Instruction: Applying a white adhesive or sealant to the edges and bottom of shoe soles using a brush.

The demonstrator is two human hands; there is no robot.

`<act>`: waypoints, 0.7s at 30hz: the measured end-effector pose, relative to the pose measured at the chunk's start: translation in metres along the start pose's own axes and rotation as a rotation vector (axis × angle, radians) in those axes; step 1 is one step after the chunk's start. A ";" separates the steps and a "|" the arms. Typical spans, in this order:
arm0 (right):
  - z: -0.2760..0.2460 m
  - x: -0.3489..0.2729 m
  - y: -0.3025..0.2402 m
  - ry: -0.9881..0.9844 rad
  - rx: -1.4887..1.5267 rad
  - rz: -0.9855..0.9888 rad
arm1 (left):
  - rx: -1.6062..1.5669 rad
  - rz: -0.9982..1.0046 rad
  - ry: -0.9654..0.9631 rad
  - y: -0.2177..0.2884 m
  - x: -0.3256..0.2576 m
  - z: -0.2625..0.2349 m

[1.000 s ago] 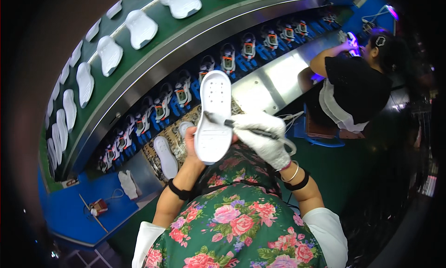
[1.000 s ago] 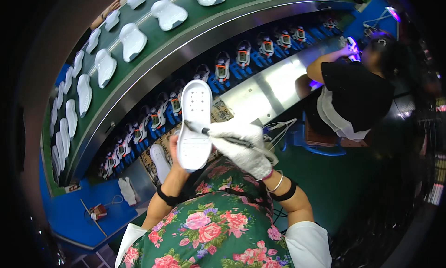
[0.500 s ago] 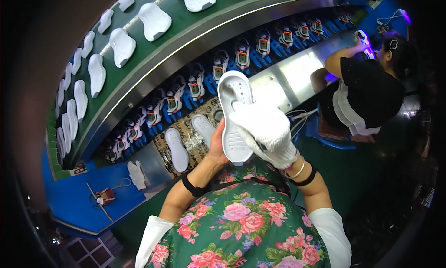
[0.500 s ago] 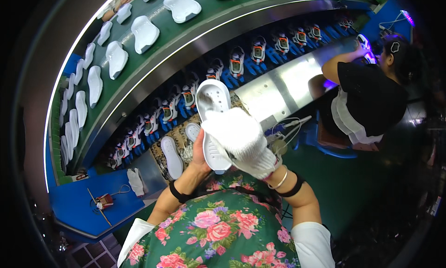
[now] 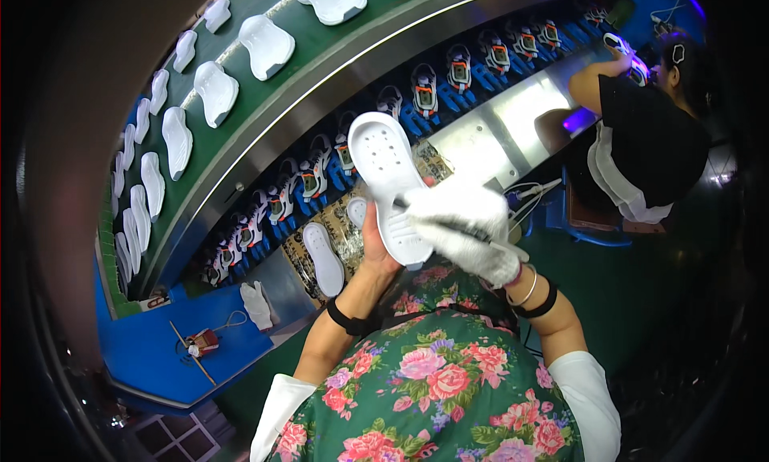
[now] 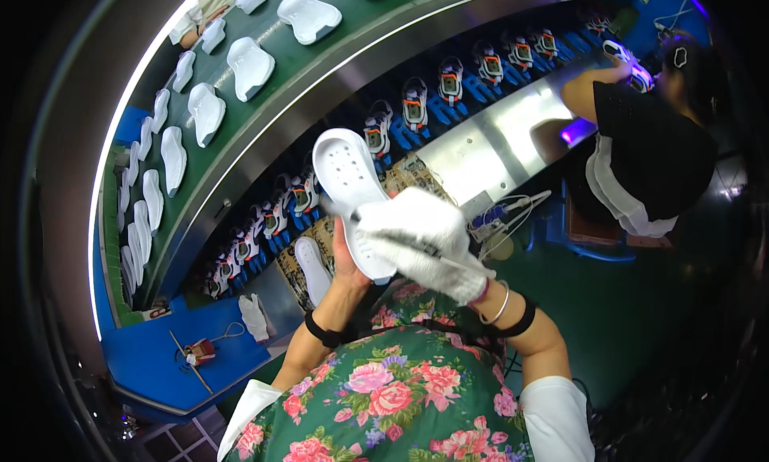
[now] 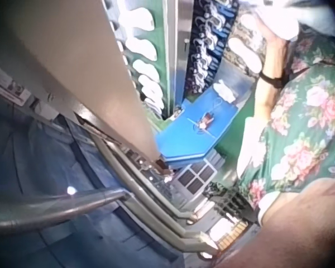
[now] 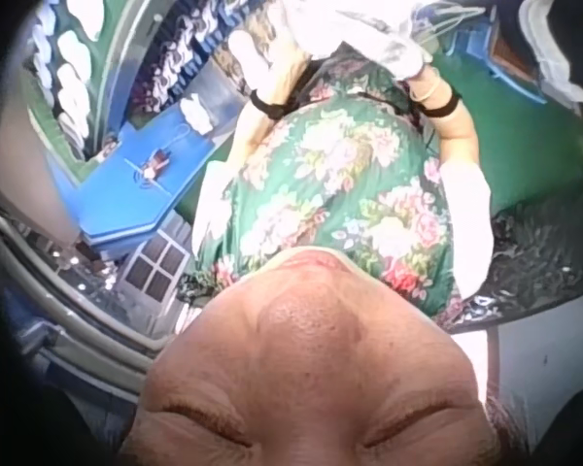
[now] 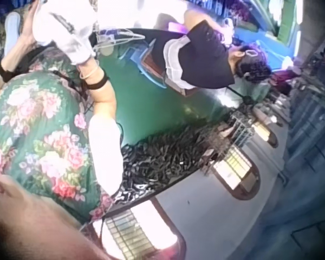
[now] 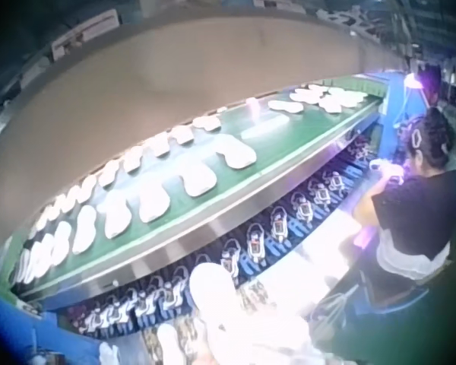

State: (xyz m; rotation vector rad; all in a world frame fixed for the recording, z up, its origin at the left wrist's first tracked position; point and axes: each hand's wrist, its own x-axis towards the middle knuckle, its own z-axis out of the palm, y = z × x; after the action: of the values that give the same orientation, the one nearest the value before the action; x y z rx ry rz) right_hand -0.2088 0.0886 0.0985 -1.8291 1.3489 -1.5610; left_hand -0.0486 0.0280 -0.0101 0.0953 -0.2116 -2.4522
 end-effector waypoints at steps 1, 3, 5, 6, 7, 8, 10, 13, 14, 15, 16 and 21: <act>0.000 0.001 0.003 0.074 -0.092 -0.044 | -0.068 -0.001 0.019 0.005 -0.001 -0.007; -0.005 0.005 0.006 0.077 -0.193 -0.112 | -0.127 0.025 0.095 0.009 0.006 -0.001; 0.002 -0.007 0.007 -0.048 -0.253 -0.206 | -0.036 0.044 0.062 0.008 0.011 0.009; 0.008 -0.012 0.006 -0.097 -0.236 -0.200 | 0.061 0.060 0.026 0.008 0.013 0.012; 0.014 -0.021 0.013 -0.069 -0.243 -0.264 | 0.051 0.043 -0.079 0.008 0.013 0.011; 0.012 -0.019 0.011 -0.070 -0.238 -0.263 | 0.052 0.045 -0.075 0.008 0.012 0.012; 0.004 -0.010 0.010 -0.053 -0.031 -0.105 | -0.029 0.065 -0.064 0.011 0.014 0.015; 0.001 -0.014 0.019 0.017 -0.114 -0.111 | -0.100 0.078 0.007 0.011 0.019 0.017; -0.001 -0.014 0.017 -0.040 -0.172 -0.204 | -0.036 0.074 -0.043 0.012 0.019 0.018; 0.005 -0.019 0.016 -0.083 -0.183 -0.252 | -0.037 0.074 -0.038 0.014 0.019 0.015; 0.011 -0.022 0.011 -0.084 -0.149 -0.215 | -0.064 0.043 -0.030 0.017 0.018 0.009; -0.003 -0.018 0.014 -0.121 0.076 -0.066 | -0.090 0.025 0.023 0.020 0.019 0.009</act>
State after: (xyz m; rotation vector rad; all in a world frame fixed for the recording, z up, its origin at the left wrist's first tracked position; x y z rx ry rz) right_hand -0.2155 0.0981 0.0784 -1.9062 1.1703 -1.4874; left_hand -0.0522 0.0017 0.0017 0.0813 -0.0917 -2.4306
